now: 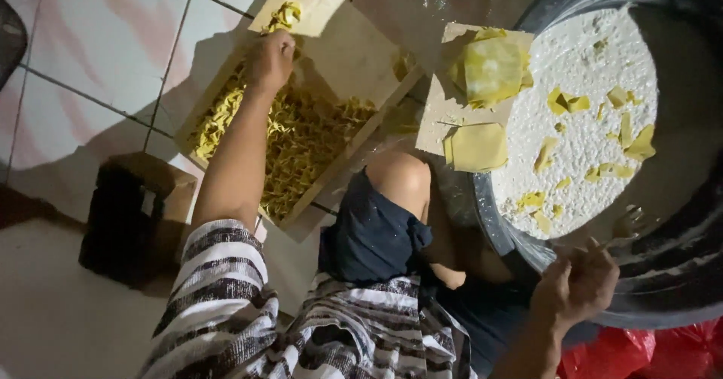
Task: The person scoops a white filling onto yellow dough squares using a fork, folds them into triangles, and places them on a wooden tray. The process is repeated continuously.
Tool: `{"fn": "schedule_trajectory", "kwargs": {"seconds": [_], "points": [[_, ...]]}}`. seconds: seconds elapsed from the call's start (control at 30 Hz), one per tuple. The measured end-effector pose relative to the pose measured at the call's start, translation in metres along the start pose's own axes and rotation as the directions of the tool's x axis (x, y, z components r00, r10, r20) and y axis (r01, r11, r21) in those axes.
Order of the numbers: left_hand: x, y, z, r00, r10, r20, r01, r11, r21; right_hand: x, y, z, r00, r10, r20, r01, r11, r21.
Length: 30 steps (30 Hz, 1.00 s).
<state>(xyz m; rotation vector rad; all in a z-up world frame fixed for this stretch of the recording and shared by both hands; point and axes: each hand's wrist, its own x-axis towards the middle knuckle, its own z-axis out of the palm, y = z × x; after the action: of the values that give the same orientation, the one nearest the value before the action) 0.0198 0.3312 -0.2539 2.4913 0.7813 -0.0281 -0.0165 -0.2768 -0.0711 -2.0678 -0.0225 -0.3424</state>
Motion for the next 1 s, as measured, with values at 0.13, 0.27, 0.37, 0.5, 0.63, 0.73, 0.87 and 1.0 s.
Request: {"fn": "schedule_trajectory", "kwargs": {"seconds": [0.13, 0.27, 0.37, 0.5, 0.63, 0.73, 0.87, 1.0], "points": [[0.022, -0.023, 0.032, 0.985, -0.135, 0.104, 0.113, 0.975, 0.192, -0.004, 0.013, -0.004, 1.000, 0.028, -0.004, -0.028, 0.997, 0.073], [0.031, -0.058, 0.055, 0.913, -0.009, 0.408, -0.364, 0.433, 0.825, -0.005, 0.010, -0.004, 0.998, 0.058, -0.032, -0.059, 0.998, -0.026], [0.039, -0.077, 0.072, 0.995, -0.017, -0.100, 0.045, 0.956, 0.290, -0.004, 0.014, -0.005, 0.997, 0.076, -0.035, -0.079, 0.990, -0.119], [0.000, 0.040, 0.000, 0.931, 0.161, -0.327, -0.164, 0.986, 0.017, 0.007, -0.041, 0.008, 0.974, 0.226, -0.012, -0.227, 0.974, -0.013], [-0.070, 0.217, -0.075, 0.966, 0.206, -0.158, -0.243, 0.933, -0.267, 0.014, -0.050, 0.007, 0.969, 0.247, 0.011, -0.246, 0.968, -0.052], [-0.085, 0.272, -0.045, 0.771, 0.580, -0.264, -0.636, 0.671, -0.382, 0.009, -0.022, 0.001, 0.967, 0.243, 0.071, -0.248, 0.967, 0.059], [-0.089, 0.322, -0.020, 0.734, 0.655, -0.179, -0.679, 0.707, -0.197, 0.006, -0.005, 0.000, 0.986, 0.138, 0.089, -0.151, 0.974, 0.170], [-0.086, 0.346, -0.025, 0.733, 0.680, 0.015, -0.679, 0.732, -0.055, 0.004, -0.006, 0.000, 0.974, 0.204, 0.102, -0.218, 0.963, 0.157]]}}
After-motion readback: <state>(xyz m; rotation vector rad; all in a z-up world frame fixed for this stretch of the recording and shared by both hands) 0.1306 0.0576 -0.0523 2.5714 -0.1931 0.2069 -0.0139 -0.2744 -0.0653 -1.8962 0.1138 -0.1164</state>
